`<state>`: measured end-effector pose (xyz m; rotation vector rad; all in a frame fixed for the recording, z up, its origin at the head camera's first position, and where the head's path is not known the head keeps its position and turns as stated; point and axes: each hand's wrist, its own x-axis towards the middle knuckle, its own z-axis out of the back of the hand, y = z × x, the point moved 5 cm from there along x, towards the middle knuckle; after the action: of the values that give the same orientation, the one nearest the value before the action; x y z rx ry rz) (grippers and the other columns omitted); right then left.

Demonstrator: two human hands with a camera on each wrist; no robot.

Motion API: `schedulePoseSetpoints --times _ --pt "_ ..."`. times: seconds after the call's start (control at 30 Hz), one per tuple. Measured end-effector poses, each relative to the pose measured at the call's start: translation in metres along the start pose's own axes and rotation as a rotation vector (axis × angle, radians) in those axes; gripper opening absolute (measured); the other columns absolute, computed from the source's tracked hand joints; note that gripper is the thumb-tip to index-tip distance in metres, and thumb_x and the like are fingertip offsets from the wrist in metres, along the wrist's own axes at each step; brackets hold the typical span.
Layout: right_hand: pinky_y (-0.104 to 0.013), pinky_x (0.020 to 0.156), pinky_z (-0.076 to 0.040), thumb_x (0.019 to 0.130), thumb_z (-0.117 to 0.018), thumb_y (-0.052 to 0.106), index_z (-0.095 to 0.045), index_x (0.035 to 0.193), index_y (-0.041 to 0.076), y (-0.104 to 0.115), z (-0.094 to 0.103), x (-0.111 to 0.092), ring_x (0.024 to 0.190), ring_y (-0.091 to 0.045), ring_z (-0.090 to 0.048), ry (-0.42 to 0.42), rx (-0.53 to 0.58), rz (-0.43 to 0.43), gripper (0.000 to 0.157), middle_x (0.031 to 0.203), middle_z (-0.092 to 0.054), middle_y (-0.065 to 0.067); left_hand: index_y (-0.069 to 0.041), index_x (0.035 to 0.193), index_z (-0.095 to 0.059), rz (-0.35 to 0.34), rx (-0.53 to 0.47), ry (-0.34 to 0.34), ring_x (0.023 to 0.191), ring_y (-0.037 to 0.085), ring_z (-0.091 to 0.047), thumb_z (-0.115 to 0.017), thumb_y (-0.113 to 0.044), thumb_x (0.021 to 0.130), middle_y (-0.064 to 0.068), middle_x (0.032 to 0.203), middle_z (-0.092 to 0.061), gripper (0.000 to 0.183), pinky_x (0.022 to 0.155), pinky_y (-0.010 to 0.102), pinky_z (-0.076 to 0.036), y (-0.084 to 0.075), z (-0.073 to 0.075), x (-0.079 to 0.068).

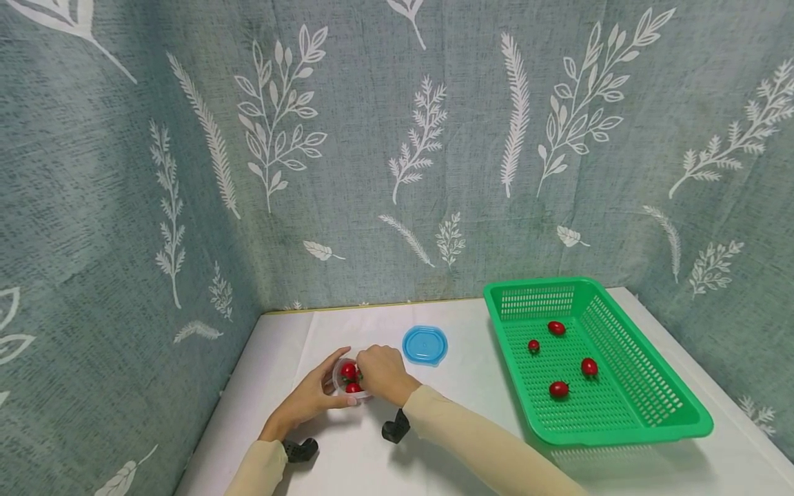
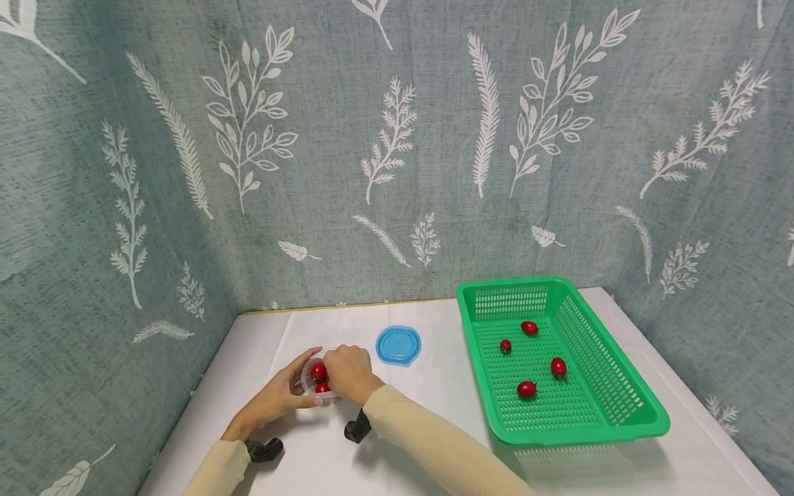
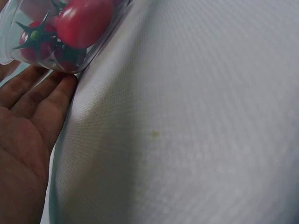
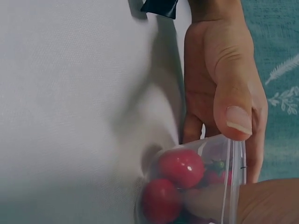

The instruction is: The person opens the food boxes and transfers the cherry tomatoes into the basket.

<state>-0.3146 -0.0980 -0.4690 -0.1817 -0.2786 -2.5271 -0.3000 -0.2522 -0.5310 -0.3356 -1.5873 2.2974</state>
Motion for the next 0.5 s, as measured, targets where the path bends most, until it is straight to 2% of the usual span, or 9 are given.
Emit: schedulePoseSetpoints --times 0.2,0.5 --pt "-0.023 0.049 -0.046 0.082 -0.086 0.023 -0.077 0.086 0.013 -0.006 0.004 -0.002 0.060 -0.008 -0.054 0.034 0.132 0.002 0.014 0.073 -0.067 0.007 -0.019 0.165 -0.022 0.018 -0.006 -0.002 0.148 0.033 -0.037 -0.089 -0.022 0.083 0.014 0.163 -0.034 0.106 0.117 0.052 -0.035 -0.001 0.000 0.000" --pt "-0.016 0.058 -0.049 0.085 -0.085 0.024 -0.080 0.104 0.012 -0.020 0.009 -0.009 0.070 -0.002 -0.061 0.022 0.354 0.048 0.023 0.090 -0.075 0.006 -0.019 0.165 -0.022 0.026 0.004 -0.006 0.148 0.034 -0.036 -0.089 -0.024 0.083 0.014 0.162 -0.036 0.106 0.117 0.050 -0.037 -0.002 0.001 0.001"
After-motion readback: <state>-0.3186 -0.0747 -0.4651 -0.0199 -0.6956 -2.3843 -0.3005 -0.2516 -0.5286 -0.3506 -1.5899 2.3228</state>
